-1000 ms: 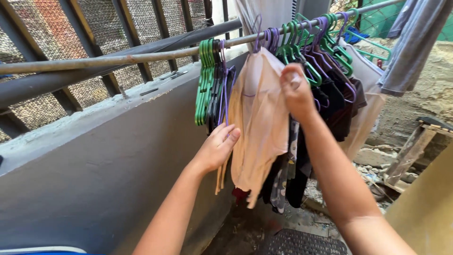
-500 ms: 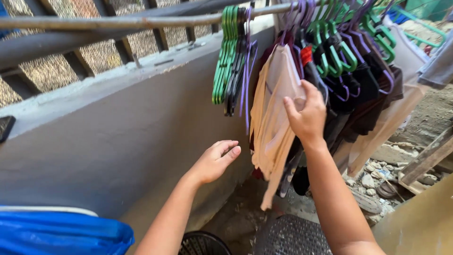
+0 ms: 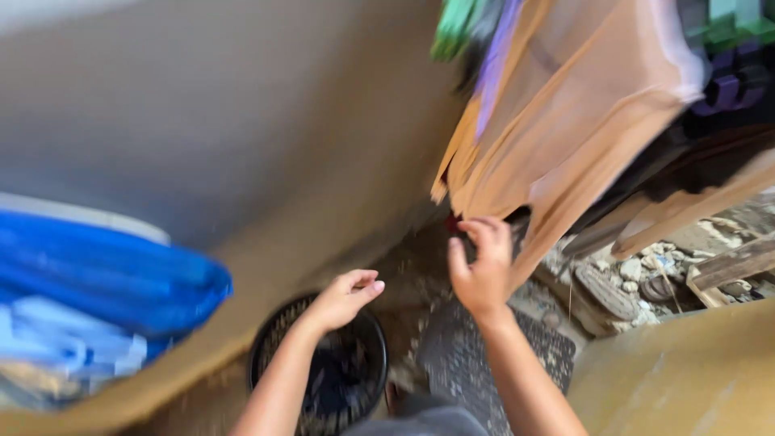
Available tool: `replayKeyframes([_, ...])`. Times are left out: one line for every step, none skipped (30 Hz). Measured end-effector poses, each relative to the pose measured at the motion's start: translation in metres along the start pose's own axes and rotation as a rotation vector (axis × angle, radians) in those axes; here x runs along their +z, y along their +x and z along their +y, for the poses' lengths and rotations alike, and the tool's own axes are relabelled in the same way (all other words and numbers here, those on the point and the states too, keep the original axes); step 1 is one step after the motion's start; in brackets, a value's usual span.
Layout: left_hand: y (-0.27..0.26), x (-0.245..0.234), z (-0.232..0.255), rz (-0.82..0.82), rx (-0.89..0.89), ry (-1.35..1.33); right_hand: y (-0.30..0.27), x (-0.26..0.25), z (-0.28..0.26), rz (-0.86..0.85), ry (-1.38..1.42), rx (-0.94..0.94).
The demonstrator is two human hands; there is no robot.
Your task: Hanging wet laundry items onto hangers and placing them on a drying rack.
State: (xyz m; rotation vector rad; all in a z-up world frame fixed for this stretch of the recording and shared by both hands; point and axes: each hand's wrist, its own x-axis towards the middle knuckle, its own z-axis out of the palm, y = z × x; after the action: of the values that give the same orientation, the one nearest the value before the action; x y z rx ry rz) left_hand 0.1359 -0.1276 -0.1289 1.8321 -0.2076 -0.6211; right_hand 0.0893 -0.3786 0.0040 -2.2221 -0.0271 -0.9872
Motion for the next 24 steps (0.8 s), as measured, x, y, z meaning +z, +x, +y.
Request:
replayKeyframes([-0.011, 0.003, -0.013, 0.012, -0.041, -0.028, -0.016, 0.014, 0.004, -0.049, 0.008, 0.011])
replayKeyframes([-0.023, 0.005, -0.025, 0.049, -0.078, 0.018, -0.033, 0.026, 0.007, -0.132, 0.051, 0.034])
replayKeyframes([-0.037, 0.008, -0.039, 0.087, -0.120, 0.064, -0.054, 0.039, 0.009, -0.218, 0.098, 0.059])
replayKeyframes([-0.049, 0.014, -0.059, 0.100, -0.165, 0.036, -0.073, 0.048, 0.015, -0.270, 0.109, 0.070])
replayKeyframes([-0.061, 0.019, -0.078, 0.116, -0.197, 0.025, -0.093, 0.059, 0.019, -0.355, 0.123, 0.066])
replayKeyframes([-0.074, 0.023, -0.097, 0.131, -0.230, 0.014, -0.113, 0.069, 0.022, -0.439, 0.138, 0.061])
replayKeyframes([-0.089, 0.025, -0.111, 0.145, -0.272, -0.013, -0.130, 0.077, 0.024, -0.489, 0.151, 0.069])
replayKeyframes([-0.104, 0.028, -0.125, 0.168, -0.318, 0.006, -0.147, 0.083, 0.025, -0.583, 0.147, 0.114])
replayKeyframes([-0.118, 0.029, -0.135, 0.187, -0.360, 0.031, -0.163, 0.090, 0.026, -0.670, 0.143, 0.158])
replayKeyframes([-0.136, 0.032, -0.140, 0.199, -0.397, 0.010, -0.180, 0.094, 0.029, -0.713, 0.155, 0.164])
replayKeyframes([-0.151, 0.032, -0.145, 0.227, -0.451, 0.017, -0.197, 0.100, 0.034, -0.788, 0.148, 0.207])
replayKeyframes([-0.165, 0.032, -0.149, 0.255, -0.505, 0.024, -0.213, 0.106, 0.038, -0.864, 0.140, 0.250])
replayKeyframes([-0.175, 0.037, -0.163, 0.260, -0.530, 0.008, -0.226, 0.110, 0.041, -0.893, 0.145, 0.253])
replayKeyframes([-0.186, 0.042, -0.176, 0.296, -0.543, 0.007, -0.238, 0.114, 0.044, -0.967, 0.137, 0.282])
replayKeyframes([-0.194, 0.044, -0.190, 0.327, -0.553, 0.012, -0.251, 0.120, 0.048, -1.034, 0.128, 0.313])
replayKeyframes([-0.202, 0.046, -0.191, 0.329, -0.573, 0.002, -0.264, 0.128, 0.053, -1.055, 0.131, 0.318])
replayKeyframes([-0.209, 0.047, -0.193, 0.341, -0.624, 0.014, -0.278, 0.135, 0.059, -1.134, 0.120, 0.342])
replayKeyframes([-0.215, 0.048, -0.194, 0.353, -0.674, 0.027, -0.292, 0.143, 0.064, -1.212, 0.110, 0.365])
replayKeyframes([-0.218, 0.054, -0.207, 0.344, -0.691, 0.024, -0.304, 0.151, 0.071, -1.225, 0.110, 0.378])
replayKeyframes([-0.222, 0.060, -0.219, 0.357, -0.693, -0.034, -0.317, 0.158, 0.077, -1.313, 0.088, 0.384])
replayKeyframes([-0.225, 0.064, -0.232, 0.369, -0.692, -0.087, -0.331, 0.168, 0.083, -1.396, 0.068, 0.391])
replayKeyframes([-0.226, 0.067, -0.244, 0.359, -0.706, -0.086, -0.344, 0.180, 0.092, -1.404, 0.070, 0.406])
replayKeyframes([-0.228, 0.071, -0.256, 0.366, -0.692, -0.090, -0.358, 0.190, 0.100, -1.487, 0.038, 0.401])
replayKeyframes([-0.230, 0.075, -0.267, 0.372, -0.679, -0.094, -0.373, 0.199, 0.109, -1.570, 0.007, 0.395])
